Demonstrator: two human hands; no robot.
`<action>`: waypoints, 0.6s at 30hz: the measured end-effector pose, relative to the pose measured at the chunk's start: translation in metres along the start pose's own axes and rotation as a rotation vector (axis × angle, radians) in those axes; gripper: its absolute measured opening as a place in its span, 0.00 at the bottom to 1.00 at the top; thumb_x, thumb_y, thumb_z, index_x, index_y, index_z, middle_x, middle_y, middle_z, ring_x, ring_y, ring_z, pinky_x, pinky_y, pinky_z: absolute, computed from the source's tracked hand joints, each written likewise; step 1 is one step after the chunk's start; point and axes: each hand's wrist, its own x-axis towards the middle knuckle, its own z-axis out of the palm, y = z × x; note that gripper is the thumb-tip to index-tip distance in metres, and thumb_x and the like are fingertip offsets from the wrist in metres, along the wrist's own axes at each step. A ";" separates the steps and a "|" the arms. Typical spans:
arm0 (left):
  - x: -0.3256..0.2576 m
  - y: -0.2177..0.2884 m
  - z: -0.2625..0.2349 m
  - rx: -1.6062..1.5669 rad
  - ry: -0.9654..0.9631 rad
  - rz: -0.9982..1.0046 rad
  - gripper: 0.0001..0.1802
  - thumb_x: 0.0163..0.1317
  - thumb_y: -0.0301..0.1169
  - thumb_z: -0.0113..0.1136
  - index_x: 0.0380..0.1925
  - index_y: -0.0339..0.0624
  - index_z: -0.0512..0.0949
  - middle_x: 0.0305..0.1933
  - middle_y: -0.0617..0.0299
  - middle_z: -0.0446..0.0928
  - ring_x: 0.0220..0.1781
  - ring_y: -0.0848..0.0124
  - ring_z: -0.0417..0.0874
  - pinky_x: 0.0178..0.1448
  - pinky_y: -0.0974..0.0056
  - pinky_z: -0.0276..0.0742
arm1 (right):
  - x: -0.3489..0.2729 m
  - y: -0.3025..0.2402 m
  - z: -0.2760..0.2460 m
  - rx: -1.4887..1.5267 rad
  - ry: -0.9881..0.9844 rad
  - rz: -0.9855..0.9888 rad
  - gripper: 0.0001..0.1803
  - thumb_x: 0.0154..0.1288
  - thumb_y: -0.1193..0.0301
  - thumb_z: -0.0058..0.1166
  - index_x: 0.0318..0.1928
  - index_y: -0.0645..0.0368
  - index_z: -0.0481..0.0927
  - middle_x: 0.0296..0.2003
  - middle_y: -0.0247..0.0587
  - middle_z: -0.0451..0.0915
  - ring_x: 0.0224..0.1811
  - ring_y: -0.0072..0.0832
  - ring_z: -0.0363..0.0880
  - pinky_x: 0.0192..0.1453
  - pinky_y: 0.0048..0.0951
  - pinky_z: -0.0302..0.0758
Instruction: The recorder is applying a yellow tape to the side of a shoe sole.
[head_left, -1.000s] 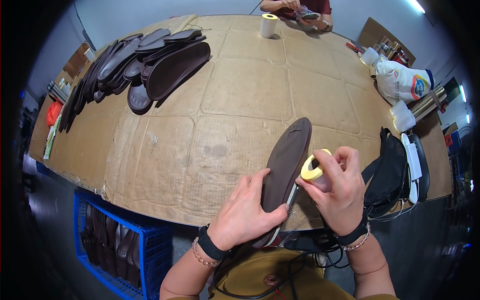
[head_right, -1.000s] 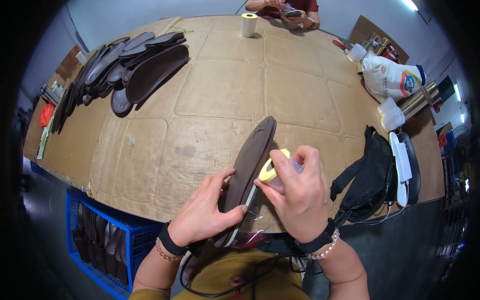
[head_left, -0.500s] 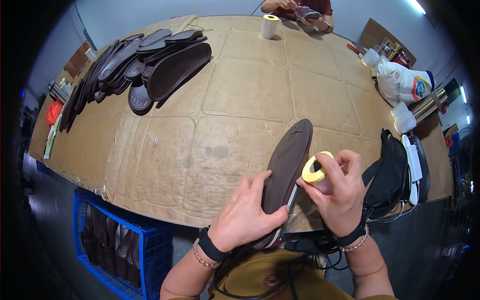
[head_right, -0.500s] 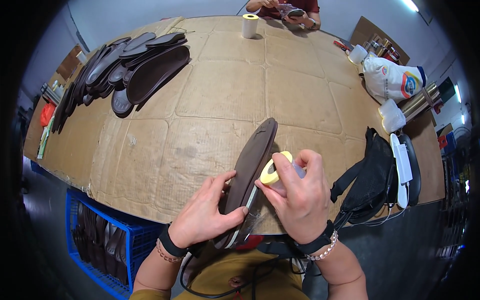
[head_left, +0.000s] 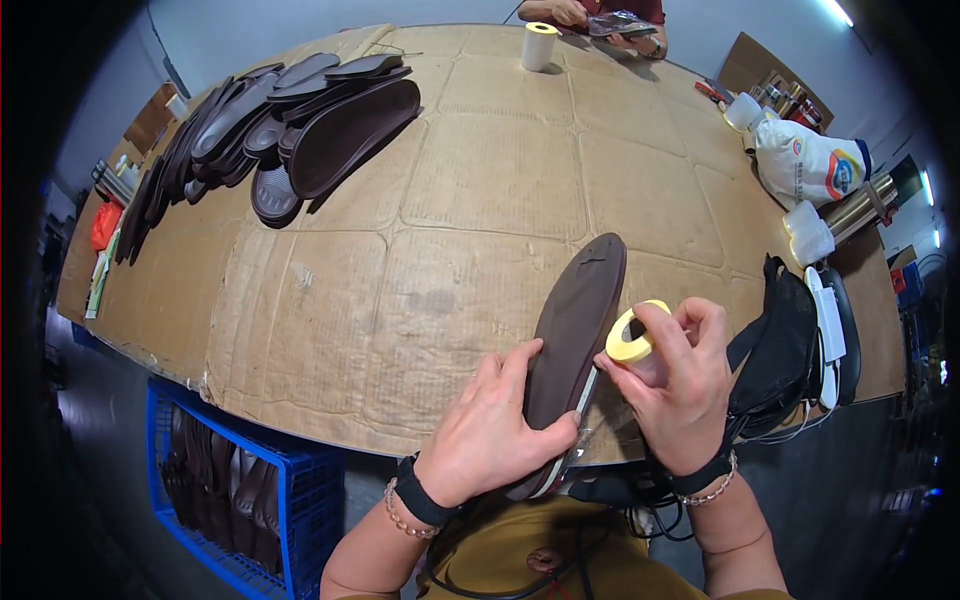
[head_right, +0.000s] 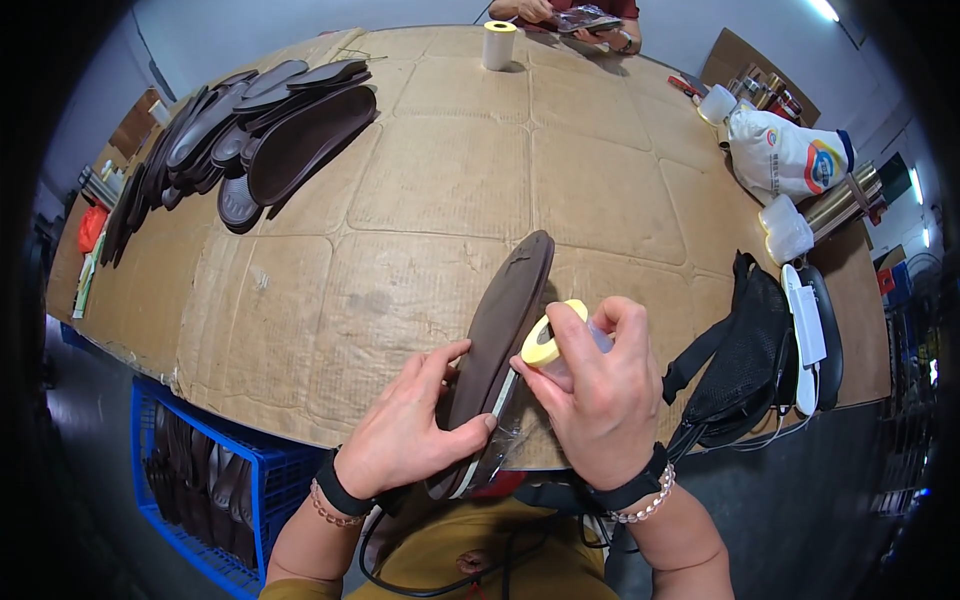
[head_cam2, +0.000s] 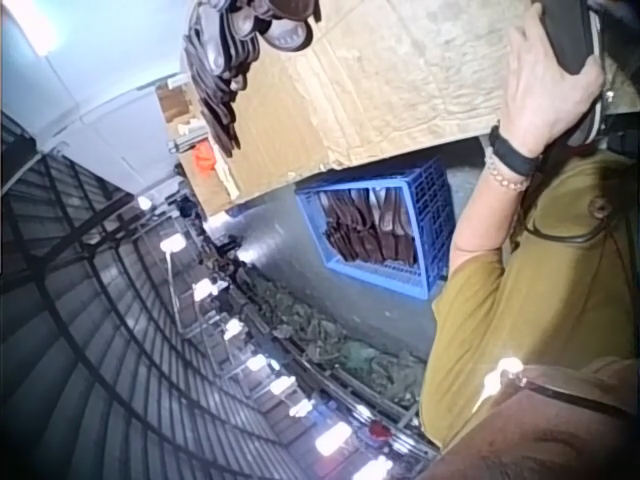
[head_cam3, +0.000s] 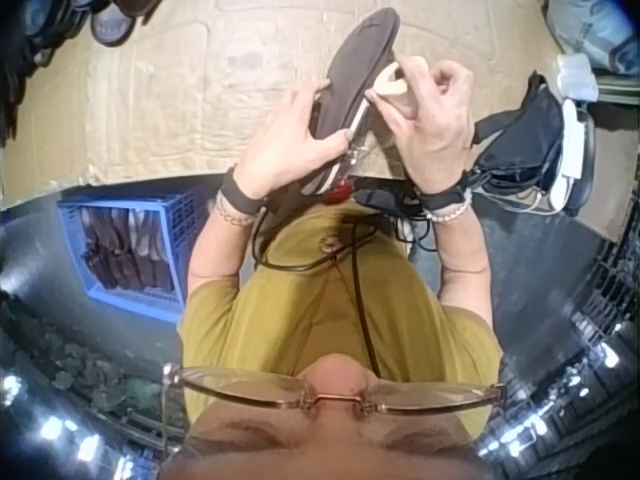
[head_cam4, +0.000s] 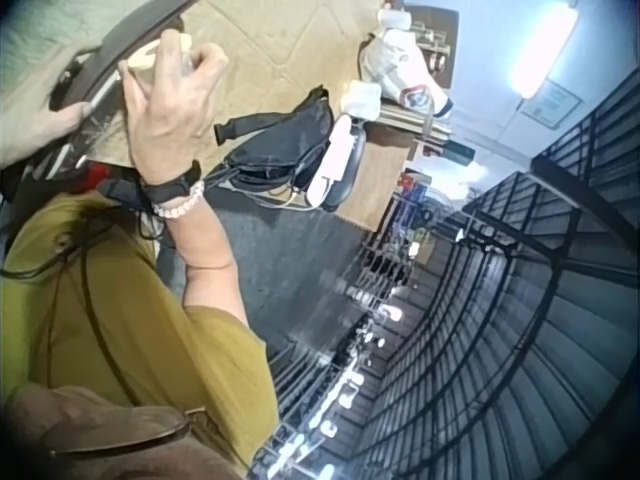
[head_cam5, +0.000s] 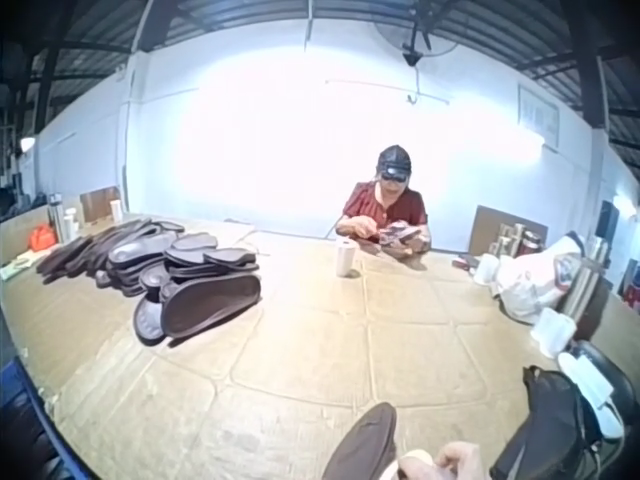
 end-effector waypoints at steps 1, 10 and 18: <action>0.000 -0.001 0.001 -0.001 0.002 0.005 0.50 0.60 0.52 0.70 0.76 0.33 0.66 0.63 0.28 0.75 0.67 0.34 0.79 0.73 0.46 0.77 | 0.000 -0.001 0.000 -0.005 -0.010 0.013 0.33 0.51 0.66 0.83 0.58 0.53 0.84 0.46 0.48 0.72 0.42 0.45 0.80 0.44 0.45 0.80; -0.005 -0.003 -0.006 0.015 -0.071 0.031 0.49 0.63 0.48 0.74 0.78 0.38 0.64 0.65 0.35 0.74 0.62 0.46 0.84 0.68 0.51 0.81 | 0.006 -0.005 -0.014 0.027 -0.113 0.028 0.39 0.51 0.68 0.82 0.65 0.53 0.80 0.52 0.51 0.74 0.50 0.50 0.79 0.52 0.46 0.78; -0.035 -0.006 -0.005 -0.102 -0.143 0.018 0.49 0.65 0.52 0.68 0.78 0.33 0.63 0.66 0.27 0.74 0.68 0.38 0.81 0.71 0.49 0.79 | -0.001 -0.017 -0.028 0.103 -0.254 0.002 0.43 0.55 0.67 0.79 0.73 0.51 0.76 0.55 0.52 0.75 0.54 0.51 0.78 0.58 0.48 0.77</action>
